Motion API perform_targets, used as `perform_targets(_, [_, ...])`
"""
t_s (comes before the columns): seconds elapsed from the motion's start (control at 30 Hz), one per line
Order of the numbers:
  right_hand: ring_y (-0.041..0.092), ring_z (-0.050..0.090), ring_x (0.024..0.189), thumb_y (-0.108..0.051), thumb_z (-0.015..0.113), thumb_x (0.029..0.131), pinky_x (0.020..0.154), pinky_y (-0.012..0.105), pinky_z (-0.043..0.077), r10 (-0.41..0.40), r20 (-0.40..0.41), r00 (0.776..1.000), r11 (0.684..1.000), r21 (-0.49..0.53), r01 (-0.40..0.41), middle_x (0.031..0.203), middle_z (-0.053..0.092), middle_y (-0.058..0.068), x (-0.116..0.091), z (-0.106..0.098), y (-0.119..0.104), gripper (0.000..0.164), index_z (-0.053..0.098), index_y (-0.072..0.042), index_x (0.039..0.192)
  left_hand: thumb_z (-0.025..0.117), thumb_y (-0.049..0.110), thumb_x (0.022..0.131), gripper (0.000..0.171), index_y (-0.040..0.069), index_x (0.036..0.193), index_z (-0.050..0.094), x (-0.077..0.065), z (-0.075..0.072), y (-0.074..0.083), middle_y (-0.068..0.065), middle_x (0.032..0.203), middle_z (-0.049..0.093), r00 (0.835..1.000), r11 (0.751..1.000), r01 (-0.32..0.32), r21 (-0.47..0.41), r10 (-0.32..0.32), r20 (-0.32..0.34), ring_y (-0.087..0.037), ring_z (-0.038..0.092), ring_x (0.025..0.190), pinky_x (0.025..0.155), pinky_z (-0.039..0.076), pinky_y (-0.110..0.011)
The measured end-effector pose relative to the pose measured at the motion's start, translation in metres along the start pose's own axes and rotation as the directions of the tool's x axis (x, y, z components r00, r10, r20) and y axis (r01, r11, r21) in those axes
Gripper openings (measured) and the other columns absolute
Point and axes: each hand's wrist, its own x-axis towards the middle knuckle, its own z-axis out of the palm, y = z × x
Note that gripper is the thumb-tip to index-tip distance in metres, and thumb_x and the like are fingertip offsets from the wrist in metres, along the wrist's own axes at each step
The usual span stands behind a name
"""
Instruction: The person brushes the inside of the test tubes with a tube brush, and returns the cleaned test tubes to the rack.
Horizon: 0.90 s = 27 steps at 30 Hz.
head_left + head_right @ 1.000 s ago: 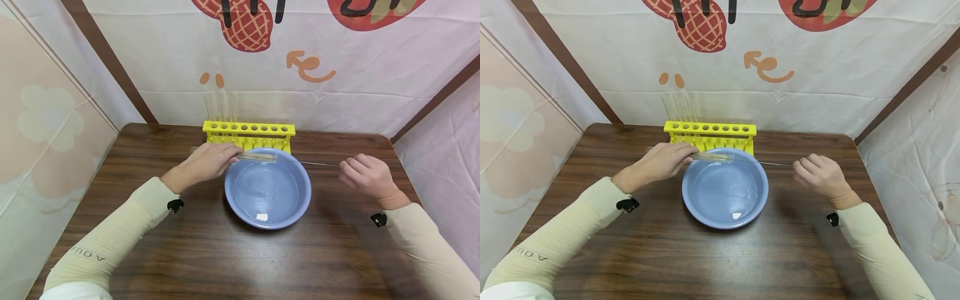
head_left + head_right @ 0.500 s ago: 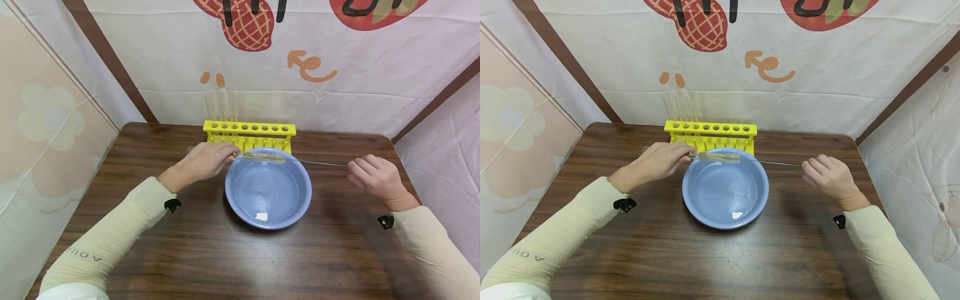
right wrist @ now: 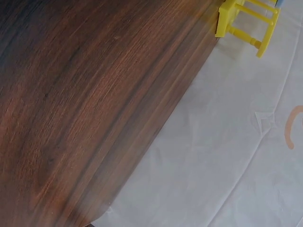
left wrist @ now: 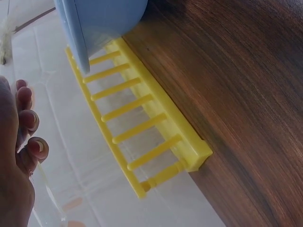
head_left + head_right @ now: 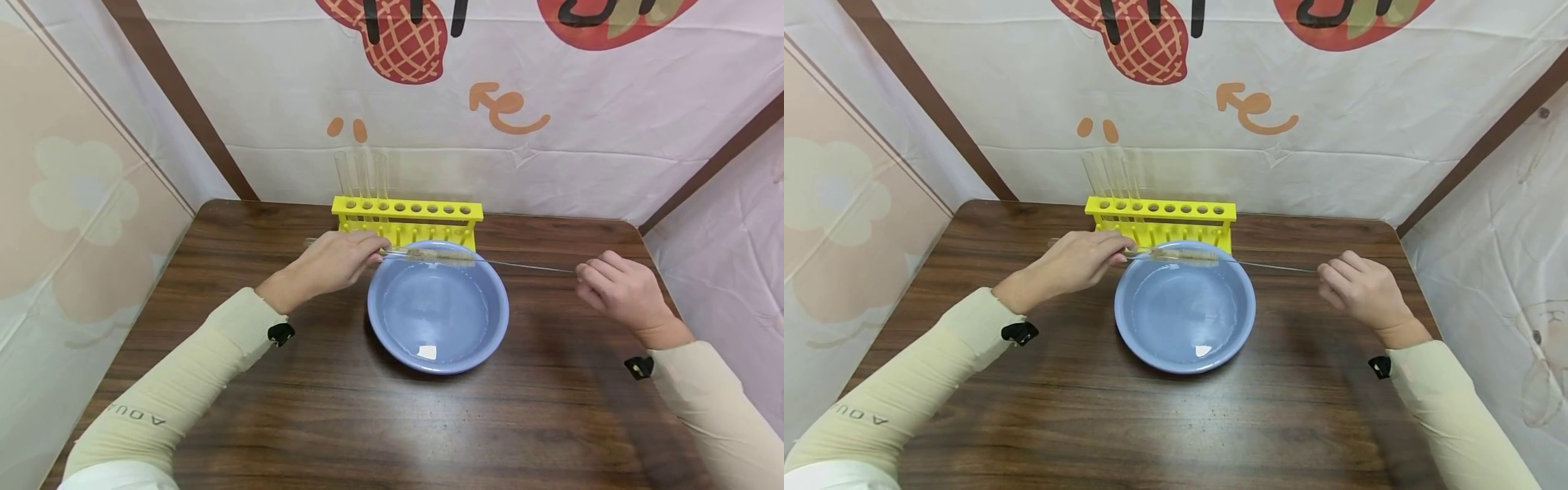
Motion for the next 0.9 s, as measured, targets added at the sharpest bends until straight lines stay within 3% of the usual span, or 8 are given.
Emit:
perform_targets(0.13, [0.025,0.046,0.055,-0.008,0.045,0.095,0.042,0.040,0.035,0.022,0.038,0.999,0.999,0.035,-0.024,0.066,0.057,0.008,-0.001,-0.002,0.001,0.024,0.057,0.001,0.077,0.070,0.011,0.096,0.020,0.006,0.115,0.065,-0.001,0.000,-0.001,-0.005,0.100,0.069,1.000,1.000,0.000,0.003,0.000,0.000,-0.020,0.067,0.085,0.067,0.057,-0.037])
perform_targets(0.5, [0.021,0.043,0.057,-0.009,0.041,0.093,0.046,0.034,0.033,0.072,0.100,0.992,0.995,0.066,-0.079,0.065,0.053,0.005,-0.006,-0.007,0.003,0.024,0.056,-0.002,0.074,0.067,0.013,0.099,0.018,0.006,0.115,0.065,-0.002,0.000,-0.002,-0.005,0.099,0.069,1.000,1.000,0.004,-0.005,-0.004,-0.005,-0.020,0.068,0.086,0.070,0.057,-0.038])
perform_targets(0.7, [0.007,0.036,0.062,-0.015,0.040,0.090,0.052,0.023,0.029,0.172,0.251,0.953,0.972,0.112,-0.205,0.065,0.045,-0.007,-0.009,-0.012,0.005,0.025,0.054,-0.014,0.070,0.067,0.012,0.099,0.018,0.005,0.115,0.065,-0.002,0.000,-0.002,-0.006,0.102,0.070,1.000,1.000,0.006,-0.008,-0.006,0.000,-0.020,0.069,0.088,0.072,0.058,-0.039])
perform_targets(0.9, [-0.001,0.029,0.064,-0.008,0.047,0.081,0.056,0.016,0.025,0.271,0.348,0.897,0.898,0.243,-0.366,0.067,0.036,-0.013,-0.008,-0.019,0.007,0.018,0.054,-0.020,0.070,0.067,0.012,0.099,0.018,0.005,0.115,0.065,-0.002,0.000,-0.003,-0.006,0.102,0.070,1.000,1.000,0.007,-0.013,-0.007,0.003,-0.020,0.069,0.088,0.072,0.058,-0.039])
